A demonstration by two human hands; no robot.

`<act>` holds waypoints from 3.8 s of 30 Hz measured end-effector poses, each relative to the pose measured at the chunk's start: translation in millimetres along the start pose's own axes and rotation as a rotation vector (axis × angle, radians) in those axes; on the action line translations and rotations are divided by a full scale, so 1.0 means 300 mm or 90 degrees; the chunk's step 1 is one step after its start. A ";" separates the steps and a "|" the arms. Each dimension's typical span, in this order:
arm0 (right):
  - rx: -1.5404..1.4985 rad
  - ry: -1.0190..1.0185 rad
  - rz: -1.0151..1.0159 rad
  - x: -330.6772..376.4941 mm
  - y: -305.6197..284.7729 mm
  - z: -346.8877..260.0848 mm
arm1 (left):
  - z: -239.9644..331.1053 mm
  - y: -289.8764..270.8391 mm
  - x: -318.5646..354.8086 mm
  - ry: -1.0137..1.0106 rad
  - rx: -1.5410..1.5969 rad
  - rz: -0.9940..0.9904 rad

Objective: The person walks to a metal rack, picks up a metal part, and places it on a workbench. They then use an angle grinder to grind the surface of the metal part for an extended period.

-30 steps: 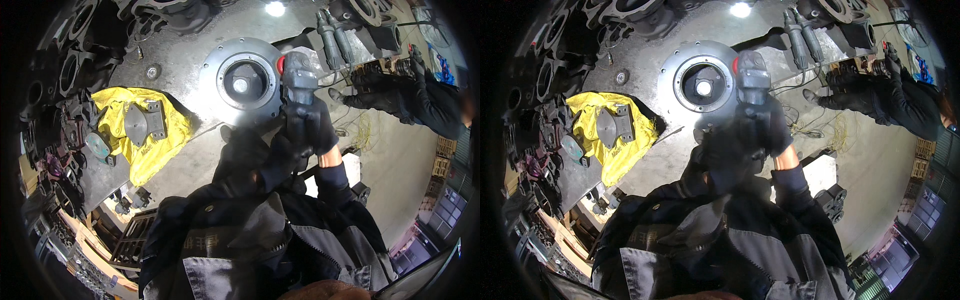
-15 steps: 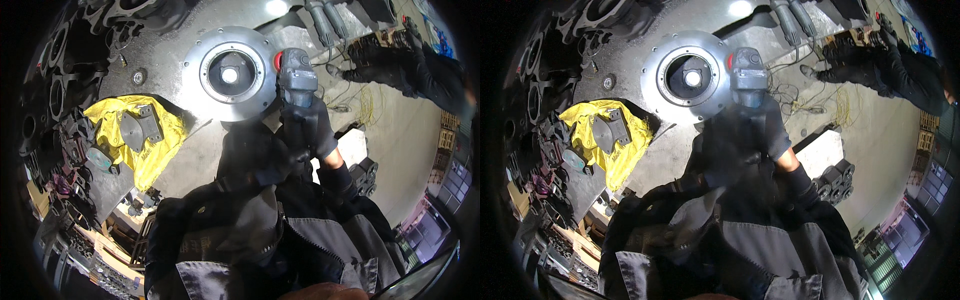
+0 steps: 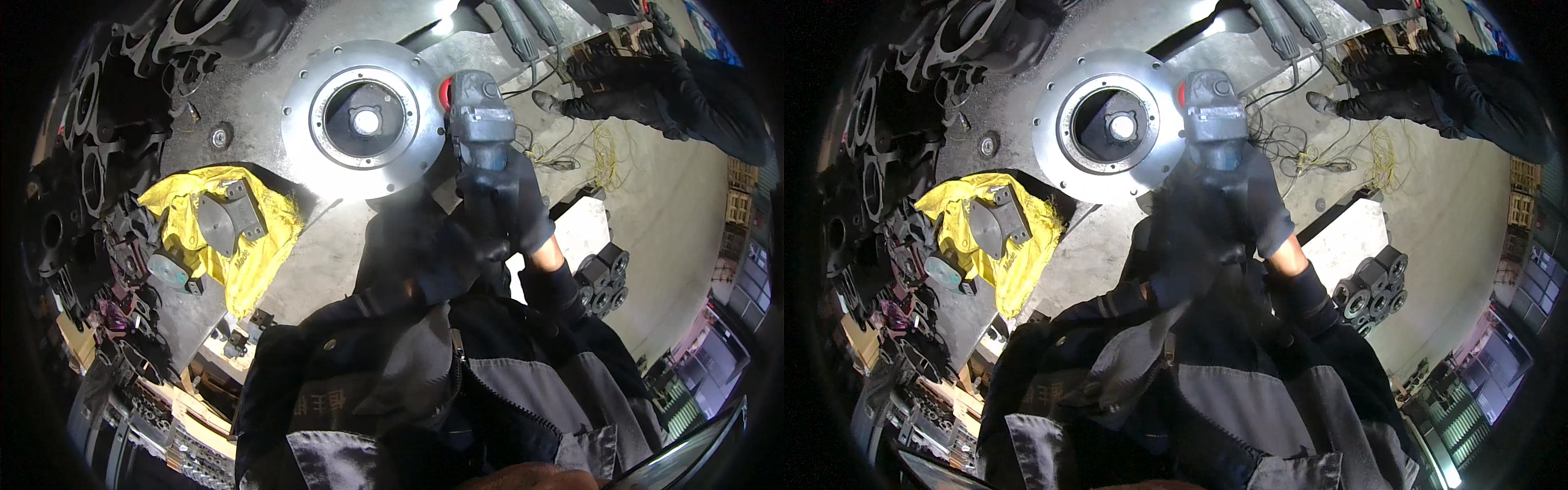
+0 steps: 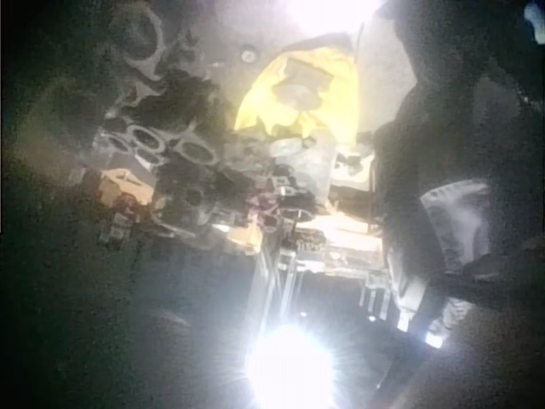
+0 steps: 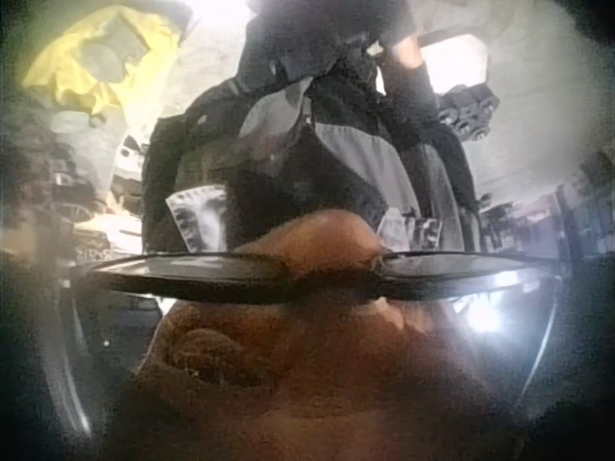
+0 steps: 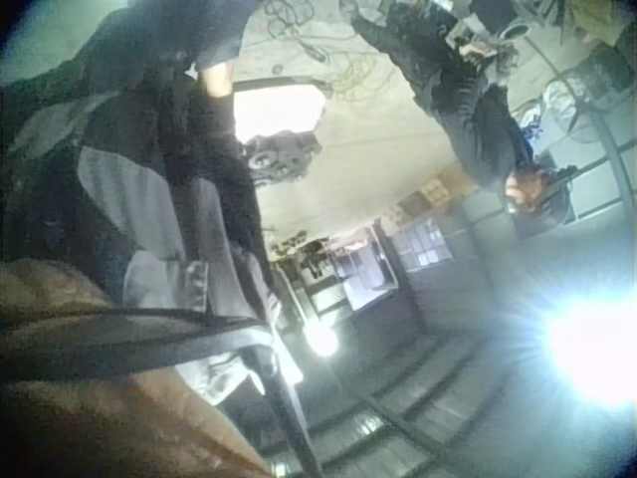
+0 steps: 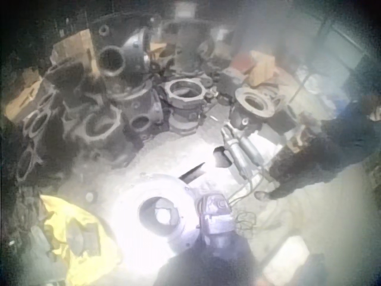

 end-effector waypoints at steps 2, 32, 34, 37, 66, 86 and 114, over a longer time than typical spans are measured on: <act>0.093 -0.040 0.022 0.031 -0.022 0.021 | -0.020 0.033 0.012 0.030 -0.031 0.019; -0.037 -0.044 -0.243 -0.276 0.272 -0.184 | 0.325 -0.168 -0.107 0.324 -0.244 0.079; -0.001 -0.008 -0.218 -0.296 0.291 -0.173 | 0.228 -0.213 -0.148 0.119 0.040 0.130; 0.015 0.007 -0.196 -0.297 0.287 -0.168 | 0.137 -0.204 -0.164 -0.028 0.242 0.151; -0.003 0.002 -0.135 -0.308 0.285 -0.167 | 0.278 -0.246 -0.117 0.112 0.015 0.000; -0.058 0.001 -0.173 -0.312 0.280 -0.144 | 0.272 -0.221 -0.114 0.003 0.125 0.065; 0.295 -0.245 -0.122 -0.292 0.221 -0.188 | 0.139 -0.182 -0.131 0.126 0.095 0.144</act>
Point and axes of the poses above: each hand's wrist, its own x-axis away from the middle knuckle, its own y-axis out of the palm, z = x × y, the point moved 8 cm from there along -x, towards the middle knuckle, and after that the axes turned 4 degrees about z, right-handed, at the moved point
